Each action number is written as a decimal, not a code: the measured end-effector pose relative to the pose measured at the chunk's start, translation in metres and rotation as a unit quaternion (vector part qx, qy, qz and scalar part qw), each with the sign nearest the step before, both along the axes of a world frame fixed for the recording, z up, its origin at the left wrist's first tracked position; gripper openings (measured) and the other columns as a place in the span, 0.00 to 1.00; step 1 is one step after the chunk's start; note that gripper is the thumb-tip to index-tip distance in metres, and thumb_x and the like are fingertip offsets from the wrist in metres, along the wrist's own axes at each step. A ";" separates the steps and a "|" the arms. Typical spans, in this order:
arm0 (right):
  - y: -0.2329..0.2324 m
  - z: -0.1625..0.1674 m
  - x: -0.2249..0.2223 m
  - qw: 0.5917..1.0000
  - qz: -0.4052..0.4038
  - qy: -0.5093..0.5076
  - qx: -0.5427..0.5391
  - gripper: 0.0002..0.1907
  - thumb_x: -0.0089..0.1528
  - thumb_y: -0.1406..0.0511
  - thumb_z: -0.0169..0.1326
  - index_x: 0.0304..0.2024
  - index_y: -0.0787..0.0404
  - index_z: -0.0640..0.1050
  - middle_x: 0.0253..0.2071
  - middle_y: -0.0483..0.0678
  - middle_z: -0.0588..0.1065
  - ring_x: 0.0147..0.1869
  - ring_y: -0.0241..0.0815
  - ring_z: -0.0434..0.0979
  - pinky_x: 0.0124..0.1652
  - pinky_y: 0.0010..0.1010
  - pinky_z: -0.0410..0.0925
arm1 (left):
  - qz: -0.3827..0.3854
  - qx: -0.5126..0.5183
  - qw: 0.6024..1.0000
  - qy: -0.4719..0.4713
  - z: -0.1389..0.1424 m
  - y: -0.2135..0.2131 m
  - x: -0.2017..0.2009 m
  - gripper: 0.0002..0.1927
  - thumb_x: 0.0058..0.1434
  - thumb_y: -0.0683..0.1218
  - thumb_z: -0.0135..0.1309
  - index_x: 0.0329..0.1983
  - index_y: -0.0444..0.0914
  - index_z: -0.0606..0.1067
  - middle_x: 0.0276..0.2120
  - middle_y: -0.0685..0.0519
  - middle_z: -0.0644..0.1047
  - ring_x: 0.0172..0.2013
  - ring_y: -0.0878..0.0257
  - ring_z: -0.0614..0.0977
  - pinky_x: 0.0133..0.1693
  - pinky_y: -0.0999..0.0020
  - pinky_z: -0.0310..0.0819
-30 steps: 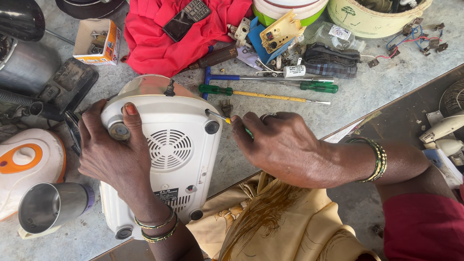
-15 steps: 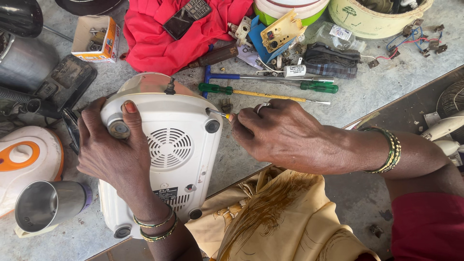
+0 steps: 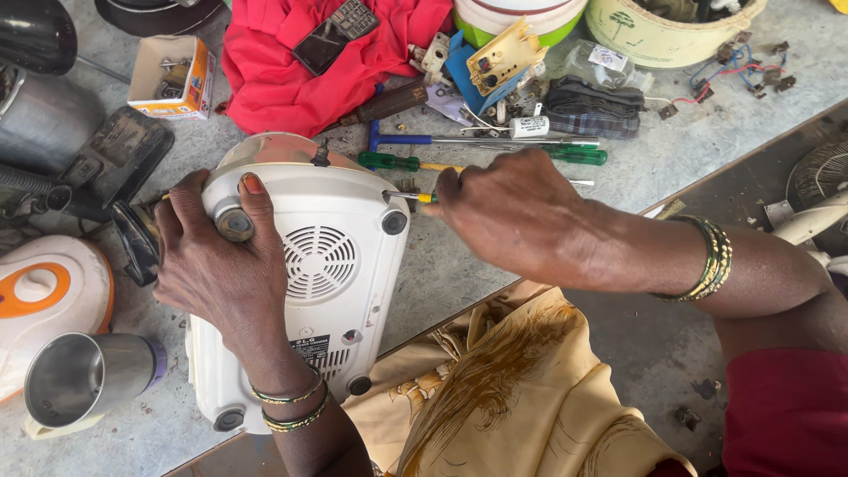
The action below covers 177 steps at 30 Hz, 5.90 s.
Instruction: The person unscrews the bottom base of a white appliance using a screwdriver and then works on the internal components with a small green tool.
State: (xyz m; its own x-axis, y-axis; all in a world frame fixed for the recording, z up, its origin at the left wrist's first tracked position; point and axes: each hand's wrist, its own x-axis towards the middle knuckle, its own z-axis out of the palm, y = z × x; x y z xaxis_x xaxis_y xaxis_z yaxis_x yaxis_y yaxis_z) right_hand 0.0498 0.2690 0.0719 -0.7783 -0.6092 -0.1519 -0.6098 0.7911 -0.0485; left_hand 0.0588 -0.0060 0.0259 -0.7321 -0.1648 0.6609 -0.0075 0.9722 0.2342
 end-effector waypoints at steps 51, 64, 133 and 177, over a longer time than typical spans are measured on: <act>0.060 -0.215 -0.027 0.911 -0.123 -0.048 -0.390 0.09 0.65 0.62 0.61 0.42 0.61 0.81 0.32 0.46 0.81 0.26 0.37 0.76 0.26 0.32 0.69 | -0.063 -0.251 0.959 -0.119 -0.037 0.113 -0.053 0.35 0.72 0.69 0.59 0.49 0.31 0.69 0.39 0.44 0.70 0.42 0.48 0.77 0.47 0.55 0.75; 0.069 -0.251 -0.038 0.792 -0.172 -0.349 -0.471 0.18 0.63 0.55 0.61 0.44 0.63 0.81 0.30 0.49 0.79 0.22 0.39 0.81 0.27 0.38 0.73 | -0.357 -0.125 0.868 -0.321 0.017 0.074 -0.062 0.42 0.54 0.56 0.69 0.68 0.33 0.69 0.63 0.36 0.75 0.60 0.44 0.78 0.61 0.52 0.72; 0.023 -0.228 -0.017 0.563 -0.259 -0.464 -0.633 0.17 0.64 0.63 0.56 0.55 0.58 0.74 0.28 0.51 0.78 0.19 0.33 0.69 0.19 0.30 0.65 | -0.322 -0.187 0.877 -0.304 -0.007 0.082 -0.097 0.30 0.51 0.51 0.71 0.57 0.41 0.78 0.50 0.44 0.79 0.47 0.40 0.79 0.48 0.47 0.76; 0.055 -0.066 0.013 0.869 -0.097 0.006 -0.484 0.11 0.60 0.66 0.64 0.45 0.61 0.83 0.38 0.48 0.83 0.33 0.40 0.83 0.30 0.32 0.75 | -0.307 0.087 0.930 -0.184 0.044 -0.011 -0.011 0.31 0.55 0.45 0.71 0.62 0.36 0.75 0.57 0.42 0.78 0.56 0.49 0.81 0.56 0.57 0.76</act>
